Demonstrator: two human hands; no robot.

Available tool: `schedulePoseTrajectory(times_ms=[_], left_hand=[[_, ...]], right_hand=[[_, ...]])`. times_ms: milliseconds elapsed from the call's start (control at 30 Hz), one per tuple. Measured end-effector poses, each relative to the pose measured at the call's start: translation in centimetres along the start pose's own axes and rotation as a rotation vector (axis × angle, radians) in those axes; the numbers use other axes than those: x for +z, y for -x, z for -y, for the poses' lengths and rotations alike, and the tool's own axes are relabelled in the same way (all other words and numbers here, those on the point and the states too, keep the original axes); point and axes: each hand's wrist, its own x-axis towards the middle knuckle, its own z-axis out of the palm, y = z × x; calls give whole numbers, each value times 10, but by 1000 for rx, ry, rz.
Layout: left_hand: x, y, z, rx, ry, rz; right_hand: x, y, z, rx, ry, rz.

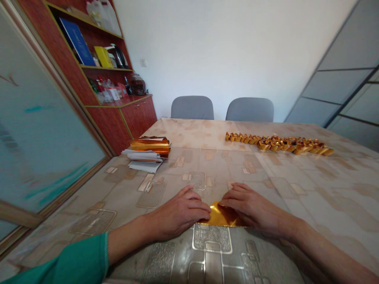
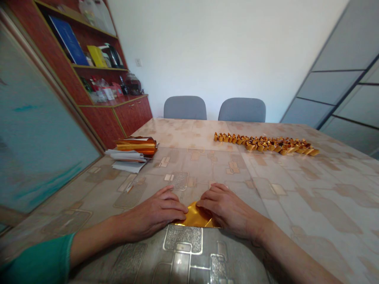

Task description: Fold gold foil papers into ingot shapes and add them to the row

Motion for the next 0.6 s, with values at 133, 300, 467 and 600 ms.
schedulePoseTrajectory(times_ms=[133,300,467,600], left_hand=[[2,0,-2,-15,-3,6],[5,-2,-2,-33,27,-24],[7,-1,-1,-10,30,-16],[8,1,-1,-5,-7,-11]], right_hand=[[-16,13,-6,-54,-4,-8],[-16,14,-18,-131,95,5],[-2,-1,-21,-207,354,-60],[3,2,-16,-280,447,-180]])
